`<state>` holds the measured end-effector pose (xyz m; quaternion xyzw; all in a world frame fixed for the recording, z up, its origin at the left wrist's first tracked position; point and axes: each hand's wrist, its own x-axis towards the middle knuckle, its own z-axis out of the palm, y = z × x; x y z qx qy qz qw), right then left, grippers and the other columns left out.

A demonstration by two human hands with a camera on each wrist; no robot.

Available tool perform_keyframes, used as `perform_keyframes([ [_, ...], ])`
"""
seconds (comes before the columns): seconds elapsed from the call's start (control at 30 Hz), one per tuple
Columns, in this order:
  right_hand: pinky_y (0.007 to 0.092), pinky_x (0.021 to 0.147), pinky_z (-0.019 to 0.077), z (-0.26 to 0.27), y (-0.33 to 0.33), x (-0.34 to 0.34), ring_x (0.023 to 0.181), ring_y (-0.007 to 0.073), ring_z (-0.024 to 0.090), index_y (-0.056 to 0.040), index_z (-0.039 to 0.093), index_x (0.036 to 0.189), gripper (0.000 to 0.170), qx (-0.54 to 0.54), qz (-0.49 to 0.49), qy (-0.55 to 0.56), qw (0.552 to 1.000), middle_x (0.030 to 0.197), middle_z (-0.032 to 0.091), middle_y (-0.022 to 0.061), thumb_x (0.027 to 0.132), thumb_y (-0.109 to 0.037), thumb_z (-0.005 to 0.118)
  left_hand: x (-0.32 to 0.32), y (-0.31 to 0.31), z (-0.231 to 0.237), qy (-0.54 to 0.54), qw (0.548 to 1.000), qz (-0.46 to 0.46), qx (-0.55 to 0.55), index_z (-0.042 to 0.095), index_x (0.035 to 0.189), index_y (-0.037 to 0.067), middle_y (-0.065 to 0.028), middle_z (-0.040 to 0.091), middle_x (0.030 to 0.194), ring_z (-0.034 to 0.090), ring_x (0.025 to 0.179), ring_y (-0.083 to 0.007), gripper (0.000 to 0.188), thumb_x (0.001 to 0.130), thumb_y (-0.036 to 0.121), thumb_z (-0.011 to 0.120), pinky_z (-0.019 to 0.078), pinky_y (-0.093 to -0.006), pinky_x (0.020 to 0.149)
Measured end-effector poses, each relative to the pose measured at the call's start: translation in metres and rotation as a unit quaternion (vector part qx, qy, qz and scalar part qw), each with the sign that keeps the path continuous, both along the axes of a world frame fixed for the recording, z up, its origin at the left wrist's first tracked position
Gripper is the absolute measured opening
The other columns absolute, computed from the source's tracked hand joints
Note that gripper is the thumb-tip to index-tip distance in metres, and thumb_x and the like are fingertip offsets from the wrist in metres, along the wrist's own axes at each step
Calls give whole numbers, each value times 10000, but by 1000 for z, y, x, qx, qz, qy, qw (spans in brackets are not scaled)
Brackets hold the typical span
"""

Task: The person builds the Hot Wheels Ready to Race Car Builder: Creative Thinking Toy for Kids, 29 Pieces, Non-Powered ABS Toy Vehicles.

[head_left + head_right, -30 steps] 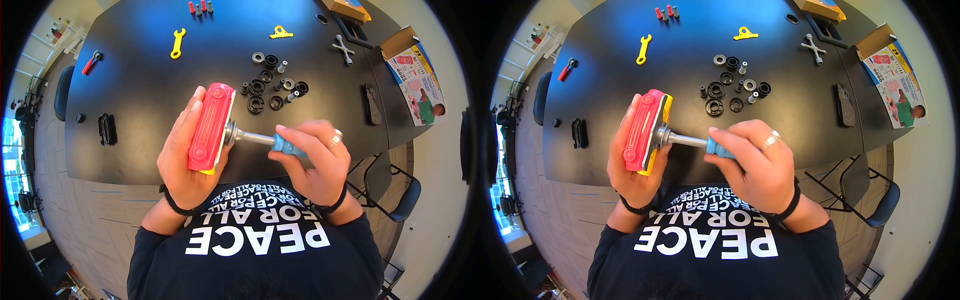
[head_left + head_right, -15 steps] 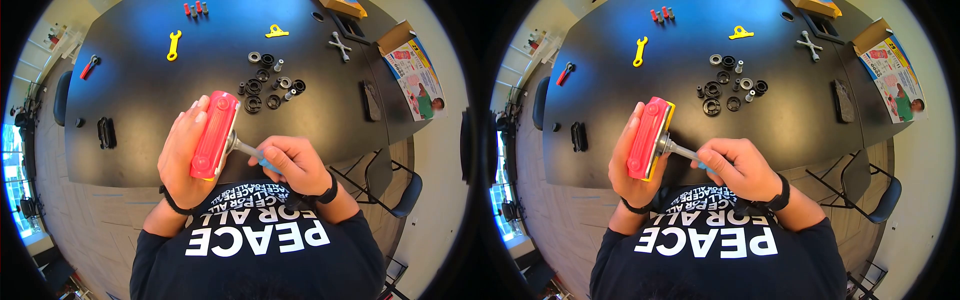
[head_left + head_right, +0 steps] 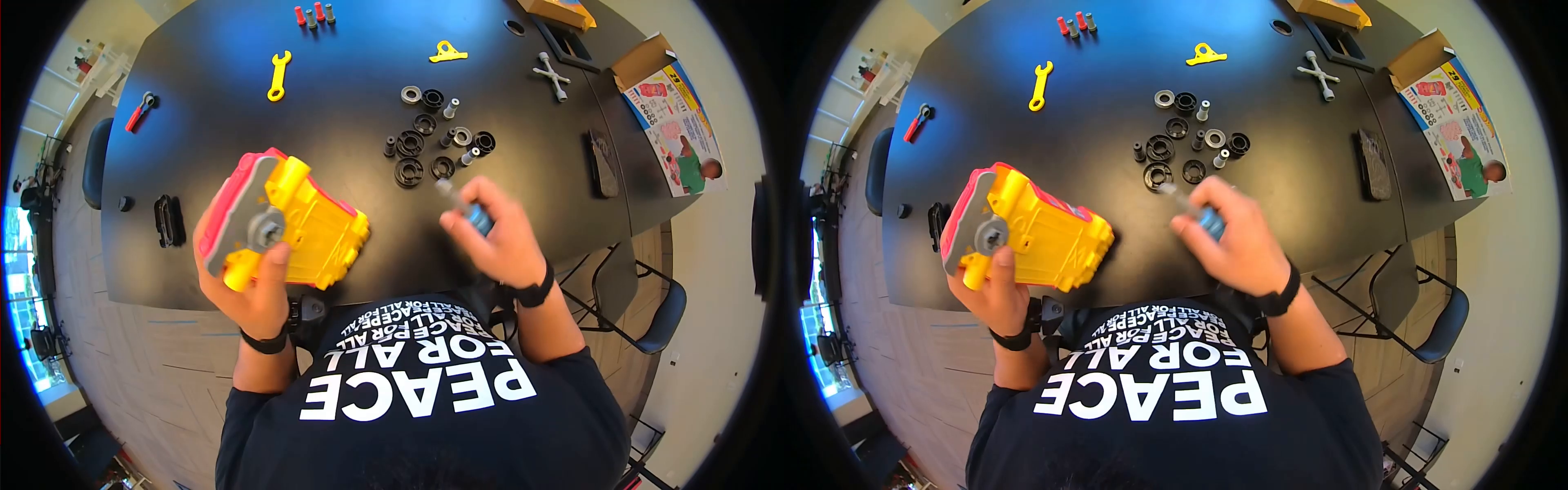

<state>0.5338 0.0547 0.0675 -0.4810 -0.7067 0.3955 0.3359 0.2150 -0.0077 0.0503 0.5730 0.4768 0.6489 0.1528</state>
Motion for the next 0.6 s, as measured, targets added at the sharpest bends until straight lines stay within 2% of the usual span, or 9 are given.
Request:
perform_keyframes([
  [0.03,401,696,484,-10,11,9,738,311,607,-44,641,960,233,117,-27,-93,988,809,612,131,938,-158,844,-8,-1,-8,-90,995,-23,-37,544,1492,-40,-191,676,1415,683,1270,-276,624,949,57,836,538,-417,1113],
  [0.07,422,697,482,-23,19,17,752,343,604,-39,644,936,238,155,-48,-122,979,812,613,145,932,-161,848,-10,-2,-15,-179,980,-47,-73,553,1473,-32,-143,693,1356,687,1219,-231,589,961,71,826,536,-380,1091],
  [0.1,443,697,481,-34,24,24,766,375,602,-33,647,912,245,192,-68,-152,967,816,614,160,926,-164,853,-10,-3,-21,-180,980,-48,-73,553,1473,-32,-143,693,1356,687,1219,-231,589,961,71,826,536,-380,1091],
  [0.17,449,701,486,-42,28,35,770,382,606,-27,650,891,252,164,-78,-169,969,819,615,161,926,-169,856,-8,-4,-29,-302,943,-81,-118,576,1419,-15,-99,693,1294,689,1154,-191,514,974,85,812,534,-354,1052],
  [0.3,463,707,499,-50,32,47,782,393,621,-14,669,847,256,83,-86,-274,954,831,627,156,921,-168,860,0,-6,-35,-332,921,-123,-162,590,1383,-4,-85,706,1252,692,1136,-175,474,977,97,814,545,-351,1035],
  [0.43,450,770,542,-60,35,30,892,393,670,-16,722,973,201,114,-45,-187,975,949,692,158,899,-134,867,2,-6,-47,-337,913,-160,-162,595,1379,3,-81,713,1257,699,1128,-178,507,964,150,846,553,-344,1016],
  [0.5,440,871,577,-72,39,16,1053,385,697,-31,734,1137,290,213,-3,-93,973,1132,729,150,883,-87,863,5,-6,-48,-345,909,-168,-162,594,1383,3,-81,714,1259,699,1133,-181,527,956,161,859,554,-343,1017],
  [0.53,443,961,585,-78,36,13,1176,385,686,-42,709,1241,399,187,-3,-124,974,1320,695,139,871,-54,859,5,-6,-48,-353,905,-175,-162,593,1387,2,-81,715,1261,699,1137,-183,548,948,172,872,554,-342,1018],
  [0.6,447,960,585,-87,37,8,1173,384,686,-40,708,1239,397,187,-11,-150,971,1348,678,137,872,-57,859,2,-9,-52,-347,903,-184,-173,589,1395,1,-84,716,1269,703,1143,-186,579,930,171,890,558,-345,1019],
])
